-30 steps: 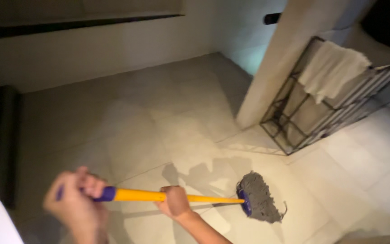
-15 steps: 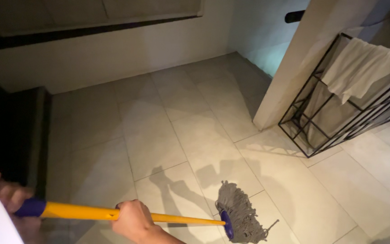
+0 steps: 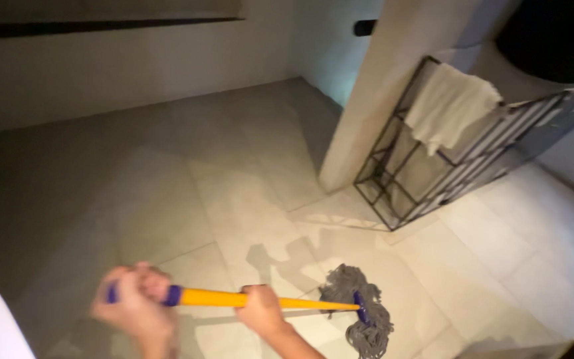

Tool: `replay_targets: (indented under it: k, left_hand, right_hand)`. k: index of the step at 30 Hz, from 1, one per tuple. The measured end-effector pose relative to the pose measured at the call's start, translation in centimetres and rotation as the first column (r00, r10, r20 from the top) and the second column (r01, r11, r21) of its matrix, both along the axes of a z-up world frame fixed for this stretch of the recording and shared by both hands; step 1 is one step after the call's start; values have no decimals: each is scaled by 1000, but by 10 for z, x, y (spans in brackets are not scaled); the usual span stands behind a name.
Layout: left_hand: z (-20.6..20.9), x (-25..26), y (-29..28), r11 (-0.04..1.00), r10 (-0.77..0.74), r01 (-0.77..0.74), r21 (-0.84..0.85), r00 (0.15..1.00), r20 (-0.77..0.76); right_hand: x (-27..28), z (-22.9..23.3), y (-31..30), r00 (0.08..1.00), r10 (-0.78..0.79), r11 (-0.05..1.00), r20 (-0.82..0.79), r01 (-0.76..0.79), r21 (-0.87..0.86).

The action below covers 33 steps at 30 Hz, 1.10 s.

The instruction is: The person mops a tiled floor using a mop, moving it back and forth over the surface of the tiles.

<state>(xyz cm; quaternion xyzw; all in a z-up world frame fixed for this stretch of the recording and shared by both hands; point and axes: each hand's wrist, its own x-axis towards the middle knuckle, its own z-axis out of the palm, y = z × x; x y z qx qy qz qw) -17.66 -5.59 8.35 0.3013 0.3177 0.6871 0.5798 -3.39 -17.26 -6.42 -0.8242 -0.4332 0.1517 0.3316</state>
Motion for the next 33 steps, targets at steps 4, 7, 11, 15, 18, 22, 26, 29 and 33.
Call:
replay_targets:
  k: [4, 7, 11, 15, 18, 22, 26, 29, 33]
  left_hand:
    - [-63, 83, -83, 987, -150, 146, 59, 987, 57]
    - [-104, 116, -145, 946, -305, 303, -110, 952, 4]
    - [-122, 136, -201, 874, -465, 456, -168, 885, -19]
    - [-100, 111, -194, 868, -464, 449, -213, 885, -26]
    - [-72, 64, -156, 893, -443, 435, -113, 895, -52]
    - [-19, -17, -80, 929, -356, 356, 98, 934, -10]
    - [56, -112, -11, 968, -231, 236, 87, 971, -64]
    - [105, -186, 31, 985, -172, 175, 7, 975, -138]
    - [139, -256, 69, 978, -204, 206, 24, 976, -72]
  right_hand:
    - [86, -41, -89, 981, -131, 987, 140, 142, -72]
    - [121, -70, -159, 957, -232, 933, 174, 270, -237]
    - [146, -99, -211, 882, -435, 884, 181, 457, -101]
    - [121, -92, -193, 836, -526, 834, 155, 543, -99]
    - [77, -70, -154, 863, -482, 870, 151, 492, -41]
    - [3, -45, -84, 923, -361, 931, 130, 350, 100]
    - [-91, -8, -7, 987, -152, 979, 53, 142, 147]
    - [-163, 37, 36, 994, 93, 951, 65, -108, 291]
    - [-243, 87, 71, 962, 229, 951, -145, -190, 243]
